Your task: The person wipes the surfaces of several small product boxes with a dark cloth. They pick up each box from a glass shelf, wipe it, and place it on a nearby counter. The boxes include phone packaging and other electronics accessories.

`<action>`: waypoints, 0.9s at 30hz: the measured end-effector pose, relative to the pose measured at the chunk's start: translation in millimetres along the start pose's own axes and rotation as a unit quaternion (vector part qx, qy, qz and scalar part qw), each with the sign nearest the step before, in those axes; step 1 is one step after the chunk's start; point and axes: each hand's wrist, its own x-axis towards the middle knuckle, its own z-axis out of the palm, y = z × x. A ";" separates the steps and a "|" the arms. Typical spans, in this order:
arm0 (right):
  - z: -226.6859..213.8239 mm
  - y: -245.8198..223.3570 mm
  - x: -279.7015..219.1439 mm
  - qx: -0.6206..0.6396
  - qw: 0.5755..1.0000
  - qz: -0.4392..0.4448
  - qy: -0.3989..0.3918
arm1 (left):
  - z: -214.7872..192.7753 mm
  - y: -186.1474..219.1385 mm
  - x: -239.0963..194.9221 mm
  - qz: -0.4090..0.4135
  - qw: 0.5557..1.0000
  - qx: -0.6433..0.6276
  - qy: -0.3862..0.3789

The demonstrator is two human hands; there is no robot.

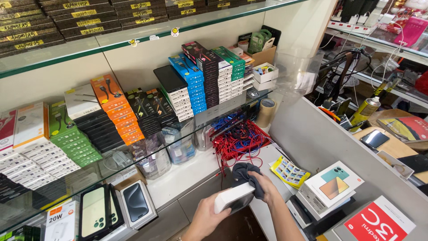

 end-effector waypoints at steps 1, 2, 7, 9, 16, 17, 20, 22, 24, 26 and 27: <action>-5.6 -1.3 0.1 0.070 0.997 -0.003 -0.016 | -1.2 -8.9 1.7 -0.030 0.995 -0.091 0.001; -9.8 -3.2 -1.7 0.139 0.990 -0.007 -0.033 | -2.5 -17.5 3.0 -0.061 0.981 -0.182 0.002; 8.8 -0.7 -27.5 0.097 0.984 -0.150 -0.002 | -8.9 -51.4 13.2 -0.184 0.923 -0.327 0.084; 25.7 7.1 -40.1 -0.028 0.965 -0.262 0.014 | -1.5 -59.8 20.2 -0.223 0.887 -0.379 0.142; 39.4 15.8 -78.2 -0.172 0.929 -0.281 0.165 | 11.6 -73.4 43.2 -0.207 0.852 -0.410 0.252; 38.1 16.0 -84.5 -0.142 0.929 -0.308 0.150 | 13.4 -72.5 48.2 -0.198 0.856 -0.402 0.257; 47.5 13.9 -95.7 0.155 0.952 -0.250 0.081 | 27.0 -59.9 62.3 -0.156 0.844 -0.429 0.280; 50.9 7.9 -98.9 0.281 0.938 -0.182 0.087 | 45.4 -45.0 64.4 -0.131 0.873 -0.404 0.241; 50.7 -1.0 -98.2 0.272 0.941 -0.139 0.147 | 54.7 -29.2 58.3 -0.105 0.933 -0.311 0.149; 45.6 -20.4 -94.9 0.193 0.951 -0.215 0.113 | 31.5 -14.2 64.3 -0.186 0.905 -0.382 0.014; 42.8 -25.4 -95.3 0.152 0.951 -0.251 0.098 | 23.0 -7.8 68.3 -0.228 0.880 -0.414 -0.053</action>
